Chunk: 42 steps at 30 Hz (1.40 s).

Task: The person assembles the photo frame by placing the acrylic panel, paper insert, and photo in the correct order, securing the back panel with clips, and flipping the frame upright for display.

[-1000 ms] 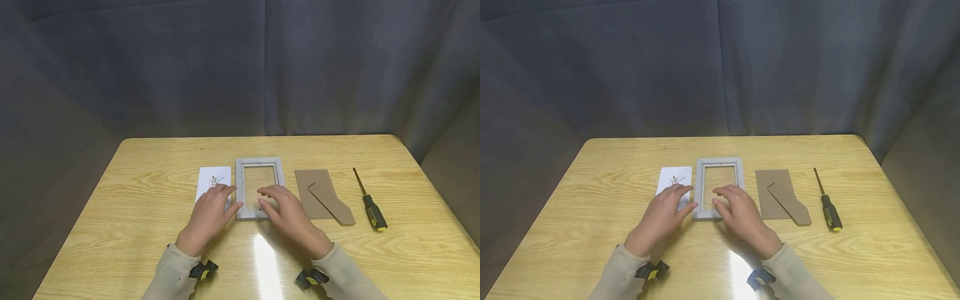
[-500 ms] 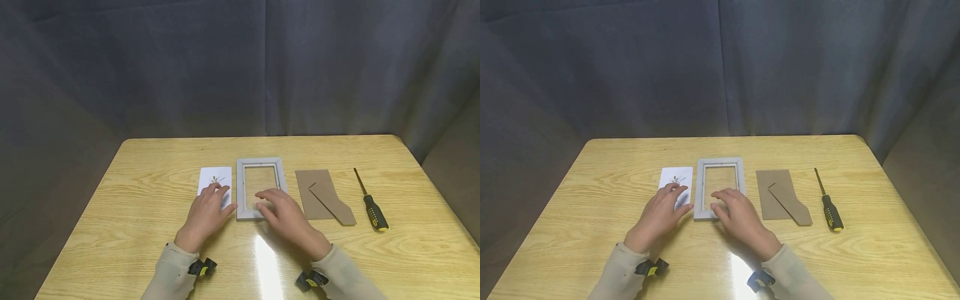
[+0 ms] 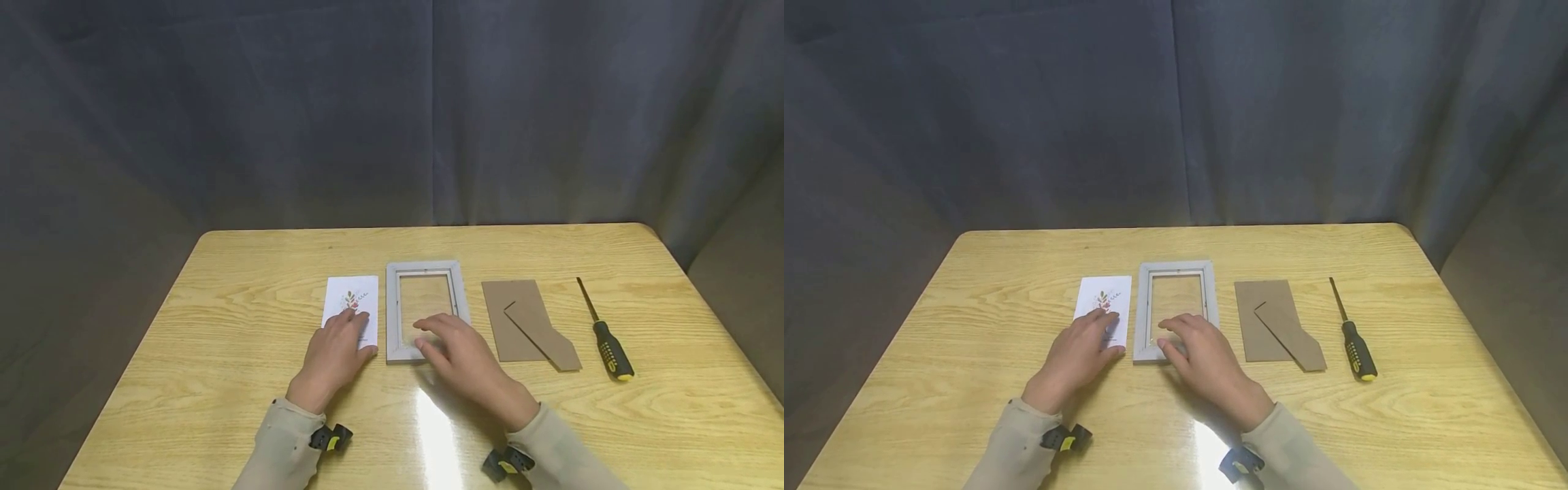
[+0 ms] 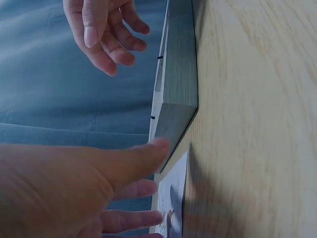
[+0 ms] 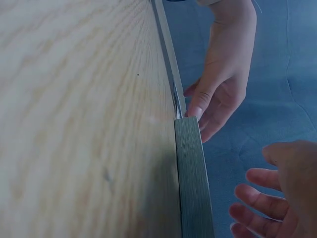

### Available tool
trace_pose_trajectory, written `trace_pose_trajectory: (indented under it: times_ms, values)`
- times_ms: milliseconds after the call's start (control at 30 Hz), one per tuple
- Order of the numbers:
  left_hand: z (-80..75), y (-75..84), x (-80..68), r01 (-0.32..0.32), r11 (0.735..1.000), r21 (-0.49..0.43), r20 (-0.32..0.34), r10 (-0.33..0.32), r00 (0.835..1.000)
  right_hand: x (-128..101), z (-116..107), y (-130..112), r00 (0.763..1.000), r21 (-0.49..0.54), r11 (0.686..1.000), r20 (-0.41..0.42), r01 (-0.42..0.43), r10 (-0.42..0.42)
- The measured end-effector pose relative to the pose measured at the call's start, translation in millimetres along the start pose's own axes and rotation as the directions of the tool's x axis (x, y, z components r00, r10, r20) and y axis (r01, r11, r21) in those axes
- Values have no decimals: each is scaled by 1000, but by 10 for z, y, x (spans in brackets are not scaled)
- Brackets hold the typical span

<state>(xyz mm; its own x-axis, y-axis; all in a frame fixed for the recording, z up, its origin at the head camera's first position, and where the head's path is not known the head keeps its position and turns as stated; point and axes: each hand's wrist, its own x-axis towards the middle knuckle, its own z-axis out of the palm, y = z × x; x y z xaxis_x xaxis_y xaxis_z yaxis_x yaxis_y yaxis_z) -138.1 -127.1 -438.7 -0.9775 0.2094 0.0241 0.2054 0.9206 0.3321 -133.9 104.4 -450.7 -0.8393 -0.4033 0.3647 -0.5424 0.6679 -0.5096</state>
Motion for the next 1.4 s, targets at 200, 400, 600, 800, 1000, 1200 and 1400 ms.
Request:
trace_pose_trajectory:
  times_ms: [200,400,600,800,1000,1200,1400]
  values:
    - [35,-5,-6,1,999,42,-5,-1,1000,1,-12,-11,1000,0,1000,7,-5,5]
    - [45,-2,-15,26,997,69,-16,-25,1000,4,-28,-18,1000,-1,1000,5,-3,3]
    - [63,9,-21,51,996,73,-5,-51,999,-8,-17,-8,1000,-4,1000,9,-15,15]
    - [65,19,-16,46,996,81,-13,-45,999,-18,-14,-10,1000,-5,1000,8,-19,19]
    - [55,9,-5,33,995,96,-49,-29,998,-14,-20,-12,1000,-8,1000,2,-17,17]
    - [34,-19,13,26,997,76,-124,-17,992,2,-33,-18,1000,-6,1000,0,-8,8]
    - [-3,-29,34,40,998,39,-208,-31,978,10,-43,-19,1000,-5,1000,4,-7,7]
